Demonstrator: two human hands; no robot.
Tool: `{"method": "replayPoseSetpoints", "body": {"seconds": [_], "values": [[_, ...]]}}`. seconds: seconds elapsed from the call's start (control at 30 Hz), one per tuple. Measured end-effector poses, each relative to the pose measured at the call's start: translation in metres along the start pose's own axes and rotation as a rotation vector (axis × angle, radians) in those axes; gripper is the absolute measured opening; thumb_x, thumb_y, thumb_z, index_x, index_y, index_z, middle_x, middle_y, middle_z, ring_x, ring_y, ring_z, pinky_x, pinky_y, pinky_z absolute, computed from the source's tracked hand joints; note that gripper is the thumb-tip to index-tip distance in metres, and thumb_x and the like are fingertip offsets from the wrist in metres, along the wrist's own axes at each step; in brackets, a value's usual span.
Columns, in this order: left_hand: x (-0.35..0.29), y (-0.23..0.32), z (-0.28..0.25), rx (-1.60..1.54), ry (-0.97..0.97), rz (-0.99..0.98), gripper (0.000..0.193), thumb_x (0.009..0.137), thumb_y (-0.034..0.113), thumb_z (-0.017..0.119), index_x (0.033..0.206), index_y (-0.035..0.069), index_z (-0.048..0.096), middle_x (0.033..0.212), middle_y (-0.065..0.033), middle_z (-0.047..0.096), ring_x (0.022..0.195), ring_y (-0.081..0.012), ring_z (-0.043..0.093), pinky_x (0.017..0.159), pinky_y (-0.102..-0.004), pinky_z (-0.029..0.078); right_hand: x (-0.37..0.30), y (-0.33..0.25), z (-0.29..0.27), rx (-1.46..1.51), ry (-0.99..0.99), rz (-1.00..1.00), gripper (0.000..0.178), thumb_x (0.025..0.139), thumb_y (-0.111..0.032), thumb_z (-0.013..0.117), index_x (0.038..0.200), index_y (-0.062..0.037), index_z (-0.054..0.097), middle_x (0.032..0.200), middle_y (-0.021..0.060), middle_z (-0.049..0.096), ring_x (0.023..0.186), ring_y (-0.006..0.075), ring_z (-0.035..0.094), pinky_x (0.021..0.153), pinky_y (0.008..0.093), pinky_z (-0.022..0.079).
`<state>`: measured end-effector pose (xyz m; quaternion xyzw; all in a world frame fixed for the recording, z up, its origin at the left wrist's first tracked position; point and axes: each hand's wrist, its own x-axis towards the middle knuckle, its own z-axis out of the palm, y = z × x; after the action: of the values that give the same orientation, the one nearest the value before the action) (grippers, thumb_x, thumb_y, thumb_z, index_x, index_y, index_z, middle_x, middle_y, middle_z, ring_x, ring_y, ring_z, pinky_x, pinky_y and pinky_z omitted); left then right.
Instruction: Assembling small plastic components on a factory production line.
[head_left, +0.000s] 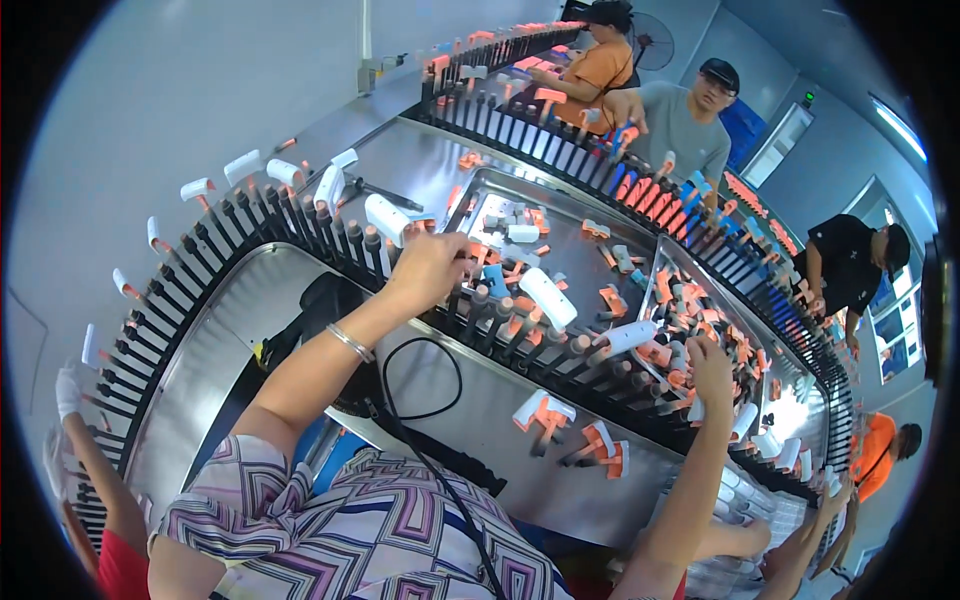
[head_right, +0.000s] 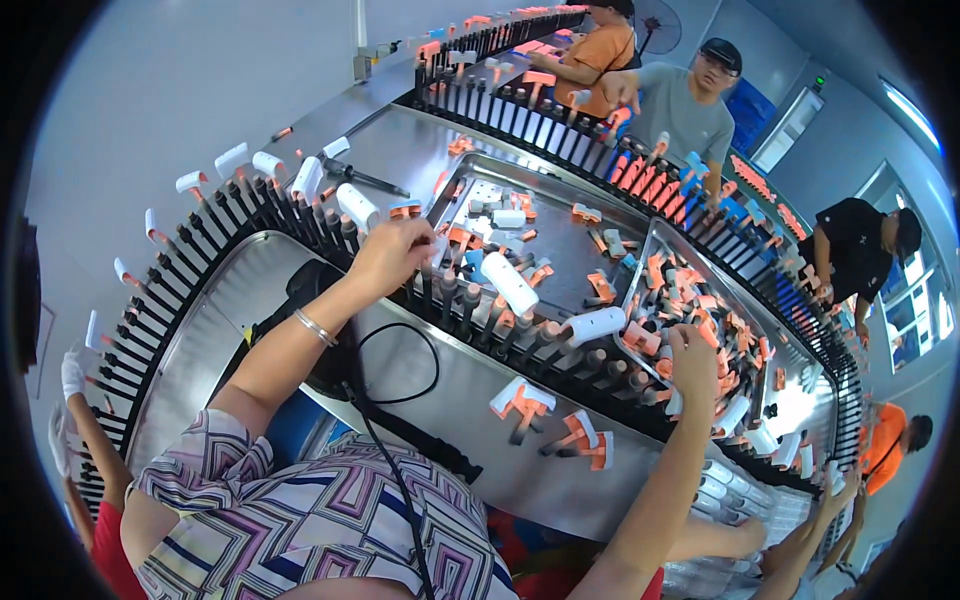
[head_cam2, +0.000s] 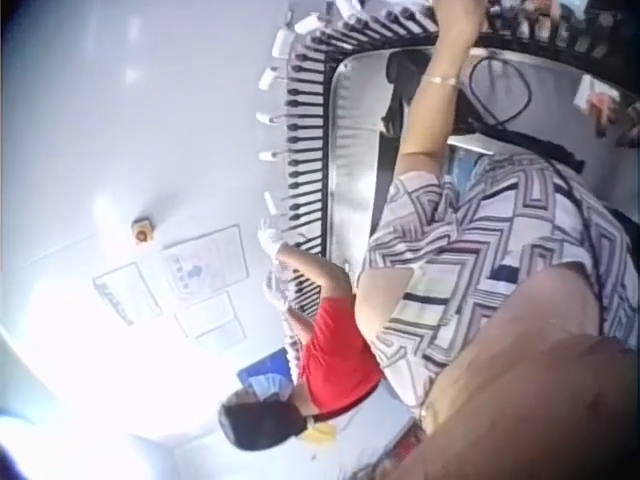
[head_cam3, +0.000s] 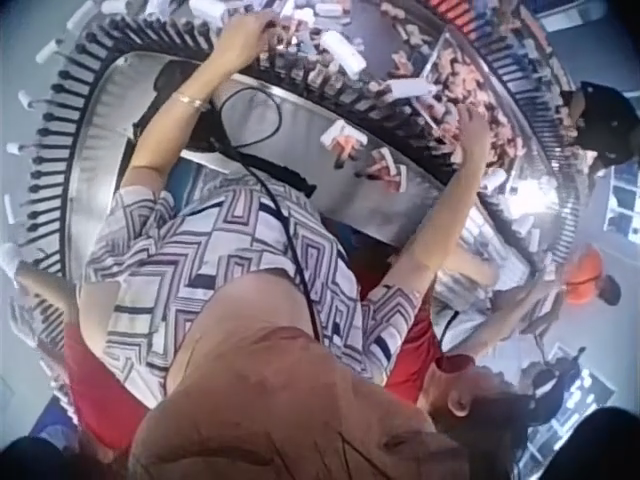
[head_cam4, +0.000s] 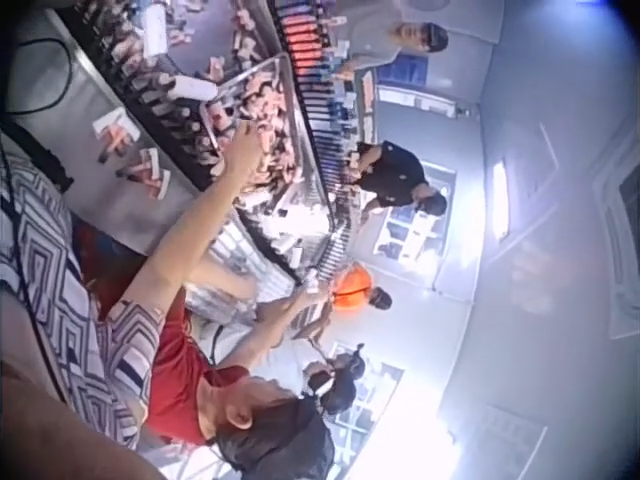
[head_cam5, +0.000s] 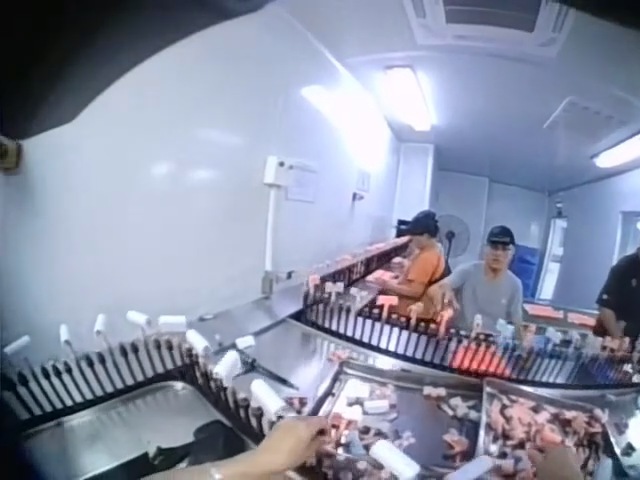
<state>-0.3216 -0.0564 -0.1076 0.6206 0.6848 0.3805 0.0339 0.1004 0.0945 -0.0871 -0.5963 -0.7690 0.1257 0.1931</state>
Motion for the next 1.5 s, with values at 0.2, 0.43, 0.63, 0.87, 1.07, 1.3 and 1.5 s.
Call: {"method": "replayPoseSetpoints", "body": {"seconds": [0.2, 0.43, 0.63, 0.87, 1.07, 1.3, 1.5], "values": [[-0.009, -0.035, -0.018, 0.042, 0.180, 0.024, 0.010, 0.079, 0.010, 0.065, 0.082, 0.002, 0.061, 0.065, -0.0122, 0.062, 0.062, -0.0269, 0.063, 0.057, -0.0364, 0.048, 0.001, -0.054, 0.021, -0.010, -0.018, -0.110, 0.032, 0.088, -0.031, 0.055, 0.103, -0.0041, 0.064, 0.095, 0.0154, 0.067, 0.089, 0.0309, 0.064, 0.079, 0.0377, 0.048], [0.019, 0.003, -0.072, 0.212, 0.472, 0.234, 0.022, 0.086, 0.011, 0.059, 0.105, 0.002, 0.057, 0.104, -0.0165, 0.061, 0.096, -0.0341, 0.059, 0.079, -0.0396, 0.048, 0.005, -0.119, 0.053, 0.008, -0.046, -0.219, 0.033, 0.090, -0.034, 0.051, 0.103, -0.0068, 0.064, 0.094, 0.0161, 0.066, 0.091, 0.0349, 0.062, 0.079, 0.0425, 0.047], [0.055, 0.081, -0.058, 0.028, 0.375, 0.457, 0.023, 0.086, 0.012, 0.059, 0.107, 0.002, 0.058, 0.109, -0.0155, 0.059, 0.100, -0.0343, 0.058, 0.085, -0.0387, 0.047, 0.013, -0.137, 0.079, -0.036, 0.036, -0.366, 0.032, 0.092, -0.033, 0.048, 0.104, -0.0062, 0.061, 0.099, 0.0164, 0.065, 0.093, 0.0343, 0.062, 0.080, 0.0453, 0.047], [0.085, 0.076, 0.006, 0.427, -0.628, -0.115, 0.049, 0.093, 0.045, 0.044, 0.113, 0.004, 0.060, 0.110, -0.0202, 0.061, 0.105, -0.0365, 0.056, 0.088, -0.0432, 0.045, 0.001, -0.177, 0.048, -0.003, 0.179, -0.442, 0.029, 0.089, -0.030, 0.054, 0.105, -0.0068, 0.062, 0.102, 0.0132, 0.064, 0.093, 0.0317, 0.061, 0.078, 0.0437, 0.046], [0.084, 0.055, -0.009, 0.372, -0.324, 0.025, 0.057, 0.091, 0.053, 0.043, 0.117, 0.004, 0.059, 0.111, -0.0197, 0.061, 0.103, -0.0359, 0.057, 0.087, -0.0435, 0.046, 0.018, -0.124, -0.057, 0.022, 0.521, -0.398, 0.031, 0.088, -0.030, 0.054, 0.103, -0.0041, 0.063, 0.097, 0.0131, 0.066, 0.090, 0.0303, 0.062, 0.077, 0.0443, 0.046], [0.081, 0.103, 0.010, 0.263, 0.207, 0.475, 0.042, 0.088, 0.034, 0.057, 0.112, -0.001, 0.058, 0.115, -0.0190, 0.058, 0.112, -0.0356, 0.052, 0.096, -0.0416, 0.041, 0.024, -0.019, 0.012, -0.223, 0.133, -0.211, 0.045, 0.091, -0.043, 0.046, 0.091, -0.0030, 0.065, 0.092, 0.0176, 0.065, 0.089, 0.0353, 0.062, 0.079, 0.0486, 0.047], [0.072, 0.173, 0.040, 0.029, 0.032, 0.557, 0.039, 0.092, 0.031, 0.052, 0.116, 0.000, 0.055, 0.116, -0.0200, 0.056, 0.113, -0.0349, 0.050, 0.096, -0.0418, 0.040, 0.010, -0.109, 0.017, -0.022, 0.185, -0.271, 0.029, 0.088, -0.033, 0.054, 0.089, -0.0055, 0.061, 0.090, 0.0141, 0.066, 0.085, 0.0312, 0.064, 0.073, 0.0471, 0.046]]}}
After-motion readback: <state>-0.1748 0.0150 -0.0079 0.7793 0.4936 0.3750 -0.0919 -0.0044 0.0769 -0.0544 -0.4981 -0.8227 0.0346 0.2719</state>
